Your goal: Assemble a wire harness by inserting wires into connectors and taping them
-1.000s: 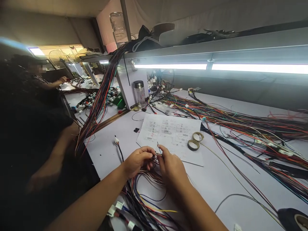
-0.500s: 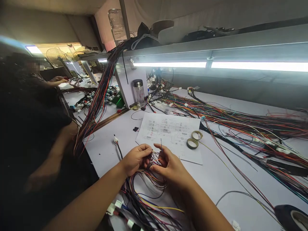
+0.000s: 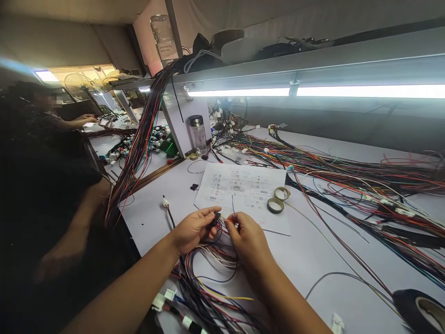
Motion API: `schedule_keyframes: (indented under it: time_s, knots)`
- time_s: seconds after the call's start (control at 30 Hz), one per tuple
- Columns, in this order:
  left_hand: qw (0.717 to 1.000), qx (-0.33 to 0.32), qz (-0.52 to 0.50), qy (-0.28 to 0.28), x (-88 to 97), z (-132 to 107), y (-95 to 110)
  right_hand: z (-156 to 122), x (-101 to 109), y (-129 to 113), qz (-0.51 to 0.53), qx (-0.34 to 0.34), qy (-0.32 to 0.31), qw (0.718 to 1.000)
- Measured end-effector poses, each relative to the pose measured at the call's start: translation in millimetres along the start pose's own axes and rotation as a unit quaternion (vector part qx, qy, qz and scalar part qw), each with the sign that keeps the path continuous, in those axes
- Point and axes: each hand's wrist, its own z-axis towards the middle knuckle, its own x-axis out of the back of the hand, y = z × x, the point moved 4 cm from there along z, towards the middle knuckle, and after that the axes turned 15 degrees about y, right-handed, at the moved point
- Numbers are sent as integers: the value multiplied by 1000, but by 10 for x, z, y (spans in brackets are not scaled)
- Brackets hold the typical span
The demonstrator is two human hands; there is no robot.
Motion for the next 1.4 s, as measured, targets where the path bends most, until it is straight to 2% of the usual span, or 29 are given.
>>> schedule_keyframes:
  time_s: [0.27,0.47,0.7,0.93,1.13,1.4]
  knots:
    - [1000,7,8,-13,6,12,-11,-7,0,-52,-11,30,-10,999]
    - [999,-7,40,-21,-2,-2,-19,-29,9,-56,-50,27,5,998]
    - [996,-20,79,-22,-28,-5,-37,-68,-34,-147,-90,106,27,990]
    - [998,-15,64,-13,-19,-3,-24,-51,-15,-32,-29,30,15,999]
    - [998,-18,67,-11,-28,2,-42,-63,-65,-69,-47,31,3,998]
    - [983,-107,150,12,-68,-22,-40,-60,-58,-52,-69,32,-1,997]
